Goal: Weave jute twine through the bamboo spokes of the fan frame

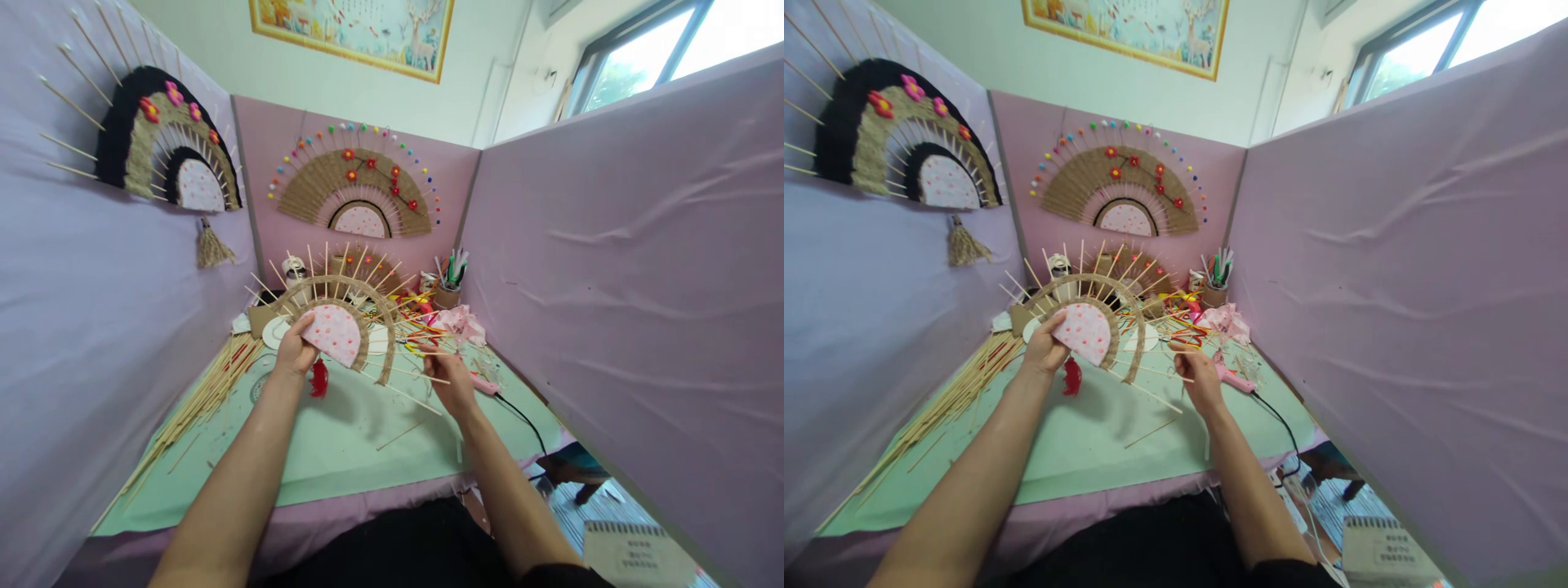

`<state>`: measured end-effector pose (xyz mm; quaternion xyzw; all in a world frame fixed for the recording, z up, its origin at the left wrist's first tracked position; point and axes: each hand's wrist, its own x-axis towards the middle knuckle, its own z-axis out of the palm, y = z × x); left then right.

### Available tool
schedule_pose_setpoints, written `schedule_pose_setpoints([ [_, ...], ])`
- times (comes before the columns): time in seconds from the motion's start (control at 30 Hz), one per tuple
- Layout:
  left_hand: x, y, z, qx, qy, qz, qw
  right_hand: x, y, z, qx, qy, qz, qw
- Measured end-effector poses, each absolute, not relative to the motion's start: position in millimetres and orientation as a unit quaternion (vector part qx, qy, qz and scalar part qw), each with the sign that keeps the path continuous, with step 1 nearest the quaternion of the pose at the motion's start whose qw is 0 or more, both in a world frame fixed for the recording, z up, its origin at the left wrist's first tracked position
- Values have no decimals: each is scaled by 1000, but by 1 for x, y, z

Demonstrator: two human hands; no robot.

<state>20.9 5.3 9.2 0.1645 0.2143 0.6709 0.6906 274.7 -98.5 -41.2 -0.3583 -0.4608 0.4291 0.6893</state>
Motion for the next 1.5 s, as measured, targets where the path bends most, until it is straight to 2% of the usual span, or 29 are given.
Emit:
schedule_pose_setpoints([
  [0.13,24,6,8,148,217,684,680,244,-95,-56,-398,-498,423,644],
  [0.27,27,8,6,144,209,693,674,227,-98,-51,-384,-517,426,636],
  [0.43,34,8,0,132,195,699,676,209,-101,-42,-375,-484,445,654],
  [0.67,50,-2,-7,142,173,685,693,177,-83,-45,-334,-365,484,721],
  [0.9,54,-7,-6,162,180,661,710,170,-72,-48,-331,-309,536,713],
  [1.03,57,-11,-4,210,192,640,713,172,-72,-48,-295,-287,534,739],
  [1.13,63,-18,-8,266,245,673,645,180,-70,-44,-275,-251,513,773],
  [1.27,71,-34,-16,380,308,758,433,194,-67,-36,-265,-224,463,816],
  [1.3,73,-38,-18,429,306,737,423,197,-66,-35,-269,-226,454,819],
  [1.4,80,-47,-24,565,279,611,479,200,-67,-34,-287,-251,443,812],
  [1.5,88,-47,-28,595,255,529,549,195,-70,-38,-287,-301,446,792],
])
